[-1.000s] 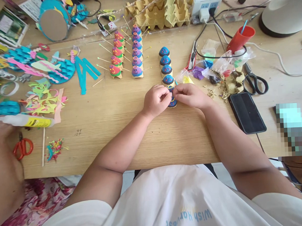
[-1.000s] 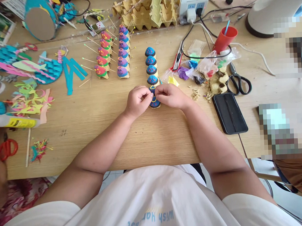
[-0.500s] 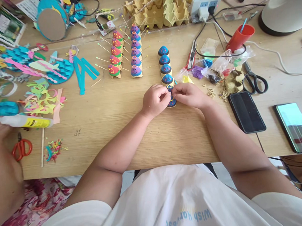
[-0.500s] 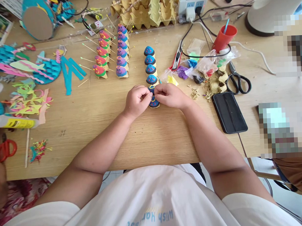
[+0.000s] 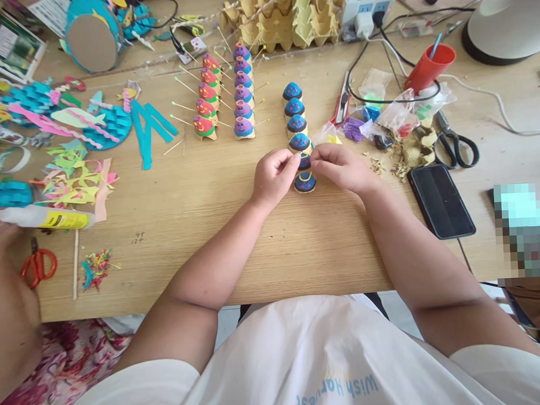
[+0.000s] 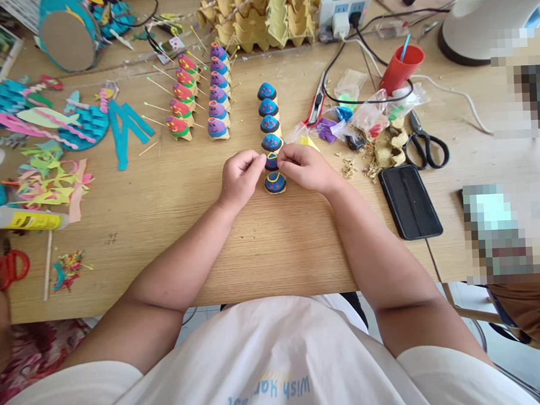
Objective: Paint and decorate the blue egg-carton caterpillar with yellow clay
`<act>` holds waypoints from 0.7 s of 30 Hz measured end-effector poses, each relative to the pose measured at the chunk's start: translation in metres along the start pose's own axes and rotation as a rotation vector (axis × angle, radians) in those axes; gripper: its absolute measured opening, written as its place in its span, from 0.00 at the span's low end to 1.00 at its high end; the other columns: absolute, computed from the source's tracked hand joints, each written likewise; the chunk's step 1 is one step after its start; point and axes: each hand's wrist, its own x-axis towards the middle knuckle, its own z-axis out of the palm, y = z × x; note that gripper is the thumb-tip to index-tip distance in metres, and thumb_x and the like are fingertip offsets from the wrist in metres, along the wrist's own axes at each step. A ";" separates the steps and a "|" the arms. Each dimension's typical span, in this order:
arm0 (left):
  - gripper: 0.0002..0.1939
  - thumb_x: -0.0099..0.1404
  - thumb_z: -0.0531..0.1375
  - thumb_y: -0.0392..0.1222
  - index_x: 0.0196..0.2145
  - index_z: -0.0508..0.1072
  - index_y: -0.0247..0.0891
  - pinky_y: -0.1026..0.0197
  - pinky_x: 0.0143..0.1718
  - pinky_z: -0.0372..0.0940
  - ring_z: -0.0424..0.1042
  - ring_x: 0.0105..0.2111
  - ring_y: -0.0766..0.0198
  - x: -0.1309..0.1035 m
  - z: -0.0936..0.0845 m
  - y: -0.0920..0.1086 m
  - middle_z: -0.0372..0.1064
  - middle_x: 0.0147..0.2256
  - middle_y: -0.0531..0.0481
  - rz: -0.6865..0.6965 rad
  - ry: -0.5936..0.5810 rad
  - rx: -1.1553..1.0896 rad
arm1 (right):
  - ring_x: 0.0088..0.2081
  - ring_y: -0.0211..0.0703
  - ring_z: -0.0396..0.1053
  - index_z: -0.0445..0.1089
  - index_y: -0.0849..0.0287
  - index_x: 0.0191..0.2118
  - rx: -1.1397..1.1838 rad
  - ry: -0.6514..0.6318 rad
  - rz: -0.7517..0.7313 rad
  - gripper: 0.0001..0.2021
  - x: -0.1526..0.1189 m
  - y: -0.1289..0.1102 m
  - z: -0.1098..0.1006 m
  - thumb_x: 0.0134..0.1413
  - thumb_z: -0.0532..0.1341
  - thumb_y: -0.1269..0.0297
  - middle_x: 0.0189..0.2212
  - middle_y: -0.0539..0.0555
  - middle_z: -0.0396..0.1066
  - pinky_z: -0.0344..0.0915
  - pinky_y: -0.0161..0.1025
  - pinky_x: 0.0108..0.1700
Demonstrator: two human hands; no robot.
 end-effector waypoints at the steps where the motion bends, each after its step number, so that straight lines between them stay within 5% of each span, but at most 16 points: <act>1: 0.27 0.79 0.59 0.54 0.22 0.64 0.42 0.56 0.34 0.61 0.65 0.27 0.63 0.000 -0.001 0.001 0.64 0.22 0.53 -0.007 0.011 -0.010 | 0.29 0.37 0.55 0.67 0.56 0.28 -0.004 0.028 -0.003 0.10 0.000 -0.001 -0.001 0.59 0.62 0.61 0.22 0.45 0.58 0.52 0.40 0.34; 5: 0.37 0.82 0.51 0.65 0.18 0.63 0.43 0.55 0.37 0.65 0.68 0.25 0.64 -0.001 -0.003 0.005 0.66 0.19 0.52 -0.017 0.034 0.006 | 0.26 0.36 0.53 0.65 0.56 0.22 -0.042 0.078 -0.005 0.22 -0.001 -0.001 -0.002 0.65 0.61 0.51 0.19 0.46 0.57 0.50 0.41 0.32; 12: 0.41 0.82 0.47 0.68 0.16 0.67 0.44 0.53 0.42 0.69 0.73 0.26 0.62 -0.003 -0.003 0.009 0.70 0.19 0.51 0.030 0.014 0.051 | 0.24 0.36 0.56 0.72 0.58 0.23 -0.088 0.105 -0.026 0.36 -0.002 -0.003 -0.001 0.66 0.57 0.28 0.18 0.49 0.63 0.52 0.42 0.31; 21: 0.41 0.80 0.46 0.72 0.18 0.69 0.44 0.54 0.42 0.69 0.74 0.27 0.62 -0.002 -0.003 0.010 0.70 0.19 0.51 0.027 0.029 0.059 | 0.24 0.36 0.55 0.77 0.59 0.26 -0.085 0.123 -0.027 0.40 -0.002 -0.005 0.000 0.62 0.57 0.22 0.17 0.48 0.61 0.50 0.42 0.30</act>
